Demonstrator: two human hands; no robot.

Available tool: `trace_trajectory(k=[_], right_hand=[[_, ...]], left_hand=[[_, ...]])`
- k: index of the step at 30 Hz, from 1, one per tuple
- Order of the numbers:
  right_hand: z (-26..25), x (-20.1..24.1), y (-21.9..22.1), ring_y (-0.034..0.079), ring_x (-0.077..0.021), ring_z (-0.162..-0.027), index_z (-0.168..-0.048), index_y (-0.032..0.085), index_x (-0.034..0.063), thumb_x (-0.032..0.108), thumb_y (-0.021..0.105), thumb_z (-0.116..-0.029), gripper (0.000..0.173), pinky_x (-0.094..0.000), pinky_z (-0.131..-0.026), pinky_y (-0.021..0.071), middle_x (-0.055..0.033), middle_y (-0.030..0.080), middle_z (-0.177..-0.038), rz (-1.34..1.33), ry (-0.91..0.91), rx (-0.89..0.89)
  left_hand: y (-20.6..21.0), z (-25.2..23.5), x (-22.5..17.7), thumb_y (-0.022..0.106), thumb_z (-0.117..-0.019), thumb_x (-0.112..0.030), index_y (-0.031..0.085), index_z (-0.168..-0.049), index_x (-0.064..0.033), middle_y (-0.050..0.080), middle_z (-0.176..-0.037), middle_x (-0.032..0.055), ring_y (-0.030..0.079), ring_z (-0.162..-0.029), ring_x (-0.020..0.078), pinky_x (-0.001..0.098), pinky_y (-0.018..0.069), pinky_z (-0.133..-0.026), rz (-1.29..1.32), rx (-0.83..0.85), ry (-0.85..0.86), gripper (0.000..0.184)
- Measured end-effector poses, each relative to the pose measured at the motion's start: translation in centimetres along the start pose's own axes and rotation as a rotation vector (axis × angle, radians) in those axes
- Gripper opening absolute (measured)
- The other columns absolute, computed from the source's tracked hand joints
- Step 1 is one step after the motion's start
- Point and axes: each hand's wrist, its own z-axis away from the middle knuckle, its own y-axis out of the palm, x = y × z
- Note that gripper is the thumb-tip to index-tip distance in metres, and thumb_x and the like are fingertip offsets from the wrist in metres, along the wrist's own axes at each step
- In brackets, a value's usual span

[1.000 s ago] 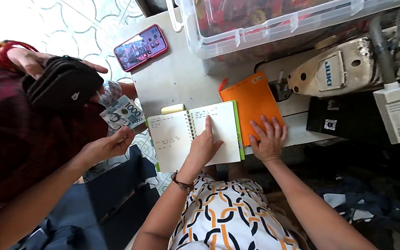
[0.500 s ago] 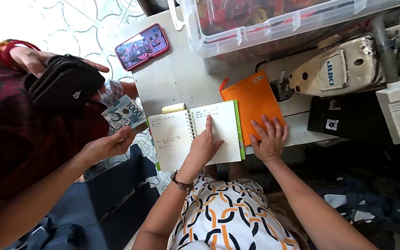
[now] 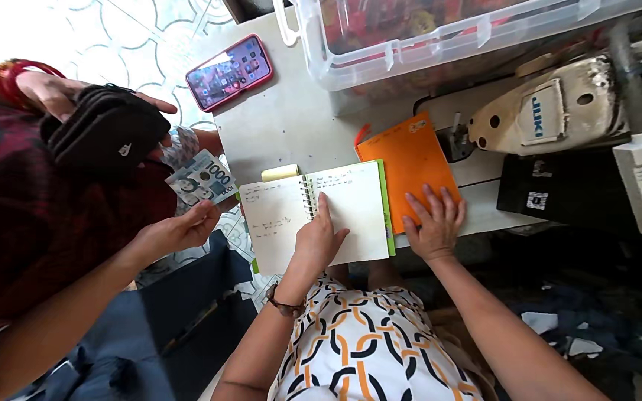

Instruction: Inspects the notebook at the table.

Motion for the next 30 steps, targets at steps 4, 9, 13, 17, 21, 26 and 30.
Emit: trace_trajectory(k=[4,9,13,17,21,26,30], right_hand=[[-0.04,-0.03,-0.07,0.033,-0.0479,-0.148,-0.143,0.062,0.0294,0.047,0.043,-0.1027,0.048,-0.075,-0.115,0.014,-0.0119,0.051,-0.155,0.004,-0.004,-0.002],[0.02,0.05,-0.08,0.033,-0.0478,-0.148,-0.143,0.061,0.0293,0.047,0.042,-0.1028,0.048,-0.0741,-0.115,0.0136,-0.0122,0.05,-0.155,0.002,0.0,-0.002],[-0.02,0.03,-0.1,0.034,-0.0482,-0.148,-0.143,0.062,0.0292,0.046,0.043,-0.1026,0.048,-0.0748,-0.115,0.0144,-0.0128,0.05,-0.155,-0.002,-0.002,0.001],[0.04,0.0,-0.03,0.034,-0.0474,-0.148,-0.144,0.061,0.0298,0.046,0.043,-0.1027,0.048,-0.0743,-0.115,0.0144,-0.0116,0.05,-0.155,-0.007,-0.001,-0.001],[-0.01,0.05,-0.16,0.033,-0.0477,-0.148,-0.143,0.061,0.0297,0.046,0.044,-0.1022,0.047,-0.0753,-0.114,0.0148,-0.0113,0.05,-0.155,-0.005,0.002,0.004],[0.01,0.05,-0.01,0.034,-0.0477,-0.148,-0.143,0.061,0.0302,0.047,0.043,-0.1027,0.047,-0.0756,-0.114,0.0147,-0.0112,0.05,-0.155,-0.007,-0.001,-0.006],[0.02,0.03,0.0,0.034,-0.0477,-0.148,-0.143,0.061,0.0297,0.046,0.044,-0.1029,0.047,-0.0755,-0.114,0.0146,-0.0118,0.051,-0.155,-0.01,-0.004,-0.014]], left_hand=[[-0.2,-0.06,-0.34,0.067,-0.0992,-0.039,0.002,-0.163,-0.0006,0.07,-0.094,0.0189,0.07,-0.091,0.0368,0.0543,0.055,-0.085,-0.036,0.032,-0.021,0.099],[-0.26,-0.04,-0.28,0.067,-0.0995,-0.04,0.001,-0.163,-0.0005,0.069,-0.094,0.0183,0.07,-0.091,0.0366,0.0543,0.0549,-0.085,-0.06,0.042,-0.015,0.099],[-0.14,-0.04,-0.21,0.066,-0.0997,-0.039,0.002,-0.163,0.0002,0.07,-0.092,0.0183,0.07,-0.09,0.0366,0.054,0.0549,-0.085,-0.06,0.029,-0.003,0.098],[-0.16,-0.07,-0.25,0.067,-0.0995,-0.039,0.002,-0.163,0.0002,0.07,-0.093,0.0183,0.07,-0.091,0.0368,0.0539,0.0549,-0.085,-0.07,0.032,-0.008,0.098],[-0.11,-0.09,-0.28,0.066,-0.0994,-0.04,0.002,-0.163,0.0,0.07,-0.093,0.0185,0.071,-0.092,0.0373,0.0549,0.0548,-0.086,-0.078,0.028,-0.01,0.099],[-0.19,-0.01,-0.27,0.066,-0.0994,-0.04,0.001,-0.162,0.0012,0.07,-0.095,0.0196,0.071,-0.092,0.0381,0.0555,0.0549,-0.086,-0.081,0.029,0.001,0.099],[-0.11,-0.08,-0.29,0.067,-0.0992,-0.04,0.002,-0.162,0.0019,0.071,-0.094,0.0192,0.071,-0.091,0.0376,0.0547,0.0552,-0.085,-0.089,0.027,0.004,0.1]])
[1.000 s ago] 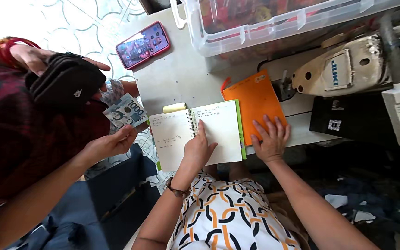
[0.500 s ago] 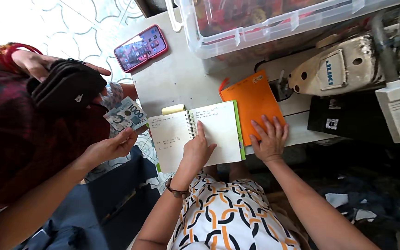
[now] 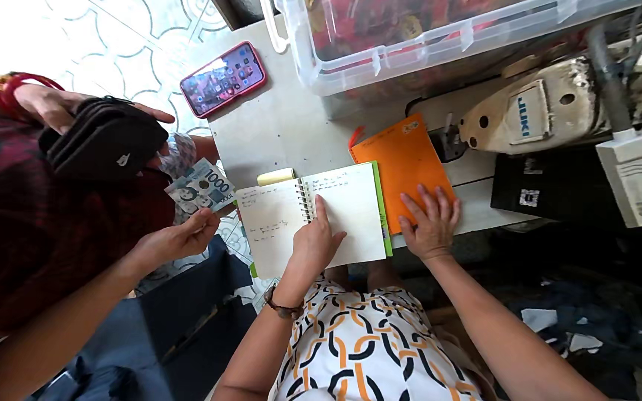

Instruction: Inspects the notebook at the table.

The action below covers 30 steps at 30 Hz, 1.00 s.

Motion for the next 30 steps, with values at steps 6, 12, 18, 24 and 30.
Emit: trace_trajectory(k=[6,12,18,24,30], right_hand=[[0.01,-0.02,0.01,0.033,-0.0471,-0.148,-0.143,0.062,0.0303,0.047,0.044,-0.1027,0.047,-0.0751,-0.115,0.0141,-0.0109,0.05,-0.155,0.007,0.006,0.014],[-0.02,0.02,-0.03,0.034,-0.0474,-0.148,-0.143,0.062,0.029,0.046,0.044,-0.1025,0.048,-0.0747,-0.115,0.0145,-0.0118,0.05,-0.155,0.011,-0.001,0.003],[0.03,-0.03,0.05,0.034,-0.0468,-0.148,-0.143,0.061,0.0306,0.047,0.043,-0.1029,0.047,-0.0744,-0.115,0.0143,-0.0109,0.05,-0.155,0.015,0.001,-0.001],[-0.08,0.07,-0.07,0.034,-0.0481,-0.147,-0.143,0.062,0.0293,0.046,0.044,-0.1023,0.047,-0.0749,-0.115,0.0146,-0.0128,0.051,-0.154,0.003,-0.002,-0.001],[0.01,0.02,0.03,0.034,-0.0474,-0.148,-0.143,0.062,0.0296,0.045,0.045,-0.1022,0.047,-0.074,-0.115,0.0143,-0.012,0.051,-0.154,0.004,0.0,-0.008]], left_hand=[[-0.03,0.04,-0.1,0.066,-0.0996,-0.04,0.002,-0.162,0.0019,0.071,-0.095,0.0196,0.071,-0.092,0.0379,0.0549,0.055,-0.086,-0.005,0.0,-0.006,0.099],[-0.09,0.05,-0.17,0.065,-0.0999,-0.041,0.002,-0.162,0.0015,0.071,-0.097,0.0211,0.071,-0.094,0.0387,0.0551,0.0546,-0.087,-0.016,0.007,-0.012,0.098],[-0.01,0.01,-0.14,0.065,-0.1,-0.041,0.002,-0.162,0.0021,0.071,-0.098,0.0204,0.071,-0.094,0.0382,0.0545,0.0551,-0.087,-0.034,0.004,-0.003,0.099],[0.03,-0.01,-0.16,0.066,-0.0995,-0.041,0.002,-0.162,0.0016,0.071,-0.097,0.0209,0.071,-0.094,0.0392,0.0553,0.055,-0.086,-0.027,0.001,-0.014,0.099],[0.08,-0.01,-0.12,0.065,-0.0998,-0.041,0.002,-0.162,0.0032,0.07,-0.098,0.0212,0.071,-0.094,0.039,0.055,0.0551,-0.086,-0.043,0.001,0.0,0.099]])
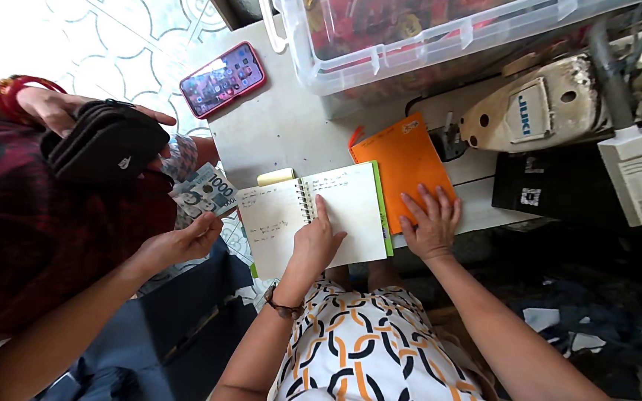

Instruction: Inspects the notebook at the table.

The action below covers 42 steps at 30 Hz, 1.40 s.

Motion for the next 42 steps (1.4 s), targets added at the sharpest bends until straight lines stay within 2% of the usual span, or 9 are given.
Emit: trace_trajectory(k=[15,18,21,23,25,30,35,38,42], right_hand=[[0.1,-0.1,0.1,0.034,-0.0461,-0.148,-0.143,0.062,0.0302,0.048,0.042,-0.103,0.048,-0.0736,-0.115,0.014,-0.0111,0.051,-0.154,0.009,-0.006,-0.005],[0.0,0.0,0.0,0.033,-0.0468,-0.148,-0.144,0.061,0.0294,0.047,0.043,-0.1028,0.048,-0.0736,-0.116,0.014,-0.0114,0.05,-0.155,0.014,-0.001,0.011],[-0.1,0.3,-0.3,0.035,-0.049,-0.146,-0.141,0.064,0.028,0.044,0.046,-0.1006,0.047,-0.0757,-0.114,0.0158,-0.0131,0.052,-0.153,-0.003,0.011,0.026],[0.0,-0.1,-0.4,0.037,-0.0495,-0.145,-0.14,0.064,0.0285,0.044,0.049,-0.0999,0.046,-0.0772,-0.113,0.017,-0.0133,0.053,-0.152,0.001,0.011,0.022],[0.0,-0.4,-0.3,0.035,-0.047,-0.147,-0.142,0.063,0.0308,0.046,0.047,-0.101,0.046,-0.0765,-0.113,0.0164,-0.0107,0.052,-0.153,0.002,0.008,0.024],[-0.4,0.0,-0.6,0.032,-0.0481,-0.148,-0.142,0.063,0.0284,0.042,0.051,-0.1002,0.046,-0.0784,-0.113,0.0134,-0.0118,0.05,-0.155,-0.054,0.031,0.06],[-0.9,1.3,-2.4,0.032,-0.0456,-0.149,-0.142,0.064,0.0274,0.038,0.062,-0.0988,0.045,-0.0777,-0.115,0.0118,-0.0107,0.049,-0.156,-0.135,0.084,0.121],[-0.6,2.0,-4.4,0.023,-0.0411,-0.154,-0.149,0.056,0.028,0.043,0.061,-0.0999,0.051,-0.0756,-0.118,0.0072,-0.0093,0.041,-0.162,-0.172,0.102,0.196],[0.4,2.7,-9.1,0.028,-0.0334,-0.154,-0.143,0.062,0.0236,0.032,0.062,-0.1008,0.043,-0.0705,-0.122,0.0121,-0.0076,0.043,-0.161,-0.348,-0.004,0.23]], left_hand=[[0.0,0.0,0.0,0.065,-0.1002,-0.041,0.002,-0.162,0.0018,0.071,-0.095,0.0202,0.071,-0.093,0.0388,0.0545,0.055,-0.086,0.001,0.001,-0.006,0.098],[0.0,0.2,0.0,0.065,-0.1004,-0.039,0.007,-0.163,0.0002,0.071,-0.095,0.0208,0.071,-0.092,0.0402,0.0563,0.0552,-0.083,-0.012,-0.036,-0.016,0.094],[0.1,0.4,0.2,0.065,-0.1002,-0.037,0.019,-0.162,-0.0024,0.072,-0.095,0.022,0.072,-0.09,0.0425,0.0593,0.055,-0.08,-0.018,-0.12,-0.017,0.085],[0.5,0.2,0.4,0.067,-0.0995,-0.035,0.032,-0.159,-0.0026,0.072,-0.103,0.0241,0.071,-0.094,0.044,0.0615,0.055,-0.081,-0.005,-0.207,0.025,0.076],[0.8,-0.3,0.9,0.068,-0.0985,-0.036,0.044,-0.153,-0.0038,0.069,-0.115,0.0254,0.068,-0.104,0.0446,0.0607,0.0537,-0.086,-0.008,-0.283,0.056,0.068],[1.6,-0.7,2.5,0.078,-0.0899,-0.035,0.064,-0.138,-0.0077,0.06,-0.124,0.0269,0.056,-0.114,0.0479,0.0612,0.0473,-0.087,-0.025,-0.513,0.173,0.058],[3.3,-1.2,4.0,0.081,-0.0854,-0.035,0.066,-0.136,-0.0086,0.052,-0.143,0.032,0.045,-0.133,0.0567,0.073,0.0354,-0.106,0.014,-0.653,0.271,0.059],[4.7,-1.8,4.3,0.081,-0.0832,-0.039,0.064,-0.137,-0.0058,0.043,-0.15,0.036,0.038,-0.138,0.0596,0.0742,0.0307,-0.109,0.037,-0.722,0.3,0.065],[6.3,-2.5,4.6,0.072,-0.0881,-0.044,0.057,-0.141,-0.0004,0.036,-0.153,0.0401,0.031,-0.14,0.0649,0.0813,0.0224,-0.107,0.011,-0.809,0.34,0.07]])
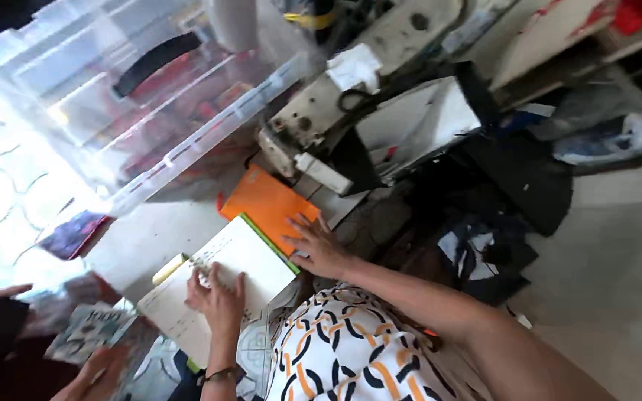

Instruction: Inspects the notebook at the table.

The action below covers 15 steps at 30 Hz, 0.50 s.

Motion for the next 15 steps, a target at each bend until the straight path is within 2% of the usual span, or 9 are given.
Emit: trace_trajectory(k=[1,2,3,4,5,7,11,13,15], right_hand=[[0.7,0.6,-1.3,0.035,-0.0316,-0.151,-0.138,0.066,0.0195,0.028,0.062,-0.1014,0.038,-0.0671,-0.122,0.0171,-0.0081,0.048,-0.157,-0.059,-0.043,0.016],[1.3,1.2,-2.7,0.049,-0.0306,-0.143,-0.13,0.071,0.0136,0.024,0.062,-0.1015,0.032,-0.0621,-0.12,0.0285,-0.01,0.059,-0.147,-0.112,-0.098,0.007],[1.8,1.6,-4.4,0.063,-0.0285,-0.126,-0.118,0.075,0.0081,0.021,0.061,-0.1021,0.025,-0.0535,-0.113,0.0431,-0.0113,0.07,-0.128,-0.149,-0.166,-0.01],[2.2,2.1,-6.3,0.072,-0.0258,-0.105,-0.106,0.076,0.0041,0.019,0.059,-0.1027,0.023,-0.0446,-0.098,0.0537,-0.0115,0.076,-0.108,-0.18,-0.252,-0.038],[2.5,2.5,-8.7,0.074,-0.0236,-0.089,-0.098,0.075,0.0019,0.017,0.057,-0.103,0.024,-0.0393,-0.086,0.0574,-0.011,0.076,-0.092,-0.198,-0.338,-0.077],[3.2,3.5,-14.7,0.07,-0.0192,-0.075,-0.089,0.072,0.0027,0.019,0.054,-0.1043,0.029,-0.0333,-0.075,0.0558,-0.0081,0.071,-0.078,-0.161,-0.453,-0.204],[2.9,2.2,-26.5,0.066,-0.014,-0.077,-0.088,0.071,0.0038,0.019,0.054,-0.1028,0.027,-0.0277,-0.074,0.0517,-0.007,0.07,-0.08,0.091,-0.358,-0.434],[1.5,0.0,-30.9,0.068,-0.0171,-0.082,-0.097,0.075,0.0011,0.014,0.054,-0.1023,0.025,-0.0306,-0.076,0.0556,-0.0111,0.072,-0.09,0.218,-0.177,-0.371],[-0.3,-2.7,-33.2,0.069,-0.0252,-0.089,-0.106,0.074,0.0015,0.012,0.052,-0.1037,0.024,-0.0421,-0.08,0.057,-0.0141,0.07,-0.099,0.279,-0.019,-0.188]], left_hand=[[0.3,0.2,0.1,0.068,-0.0895,-0.046,0.056,-0.141,-0.0002,0.035,-0.153,0.0403,0.029,-0.141,0.0653,0.0819,0.0204,-0.107,-0.011,-0.019,0.007,0.07],[0.7,0.3,0.2,0.065,-0.0902,-0.049,0.056,-0.142,-0.0005,0.035,-0.153,0.0399,0.029,-0.141,0.065,0.082,0.0189,-0.107,-0.025,-0.037,0.007,0.071],[1.0,0.3,0.3,0.061,-0.0906,-0.052,0.056,-0.142,-0.0009,0.035,-0.153,0.0396,0.029,-0.141,0.0646,0.0817,0.0178,-0.108,-0.038,-0.054,0.002,0.072],[1.3,0.3,0.4,0.06,-0.0905,-0.054,0.056,-0.141,-0.0011,0.036,-0.153,0.0396,0.029,-0.142,0.0645,0.0811,0.0168,-0.109,-0.042,-0.071,-0.005,0.073],[1.5,0.3,0.5,0.058,-0.0902,-0.055,0.057,-0.141,-0.0016,0.036,-0.153,0.0393,0.029,-0.141,0.0642,0.0804,0.0163,-0.109,-0.041,-0.087,-0.01,0.074],[1.8,0.4,0.7,0.059,-0.0894,-0.055,0.057,-0.14,-0.0018,0.035,-0.153,0.0388,0.029,-0.141,0.0638,0.0794,0.0156,-0.11,-0.025,-0.095,-0.023,0.074],[1.8,0.4,0.8,0.061,-0.0878,-0.052,0.059,-0.138,0.0011,0.032,-0.153,0.0423,0.026,-0.141,0.0659,0.0762,0.0157,-0.111,0.012,-0.104,-0.025,0.073],[1.9,0.4,0.9,0.063,-0.0869,-0.052,0.059,-0.138,0.0006,0.032,-0.153,0.0423,0.025,-0.141,0.0654,0.0754,0.015,-0.112,0.023,-0.104,-0.029,0.073],[2.0,0.5,0.9,0.063,-0.0864,-0.053,0.06,-0.138,0.0,0.031,-0.154,0.042,0.025,-0.142,0.0639,0.0735,0.0151,-0.114,0.029,-0.104,-0.04,0.074]])
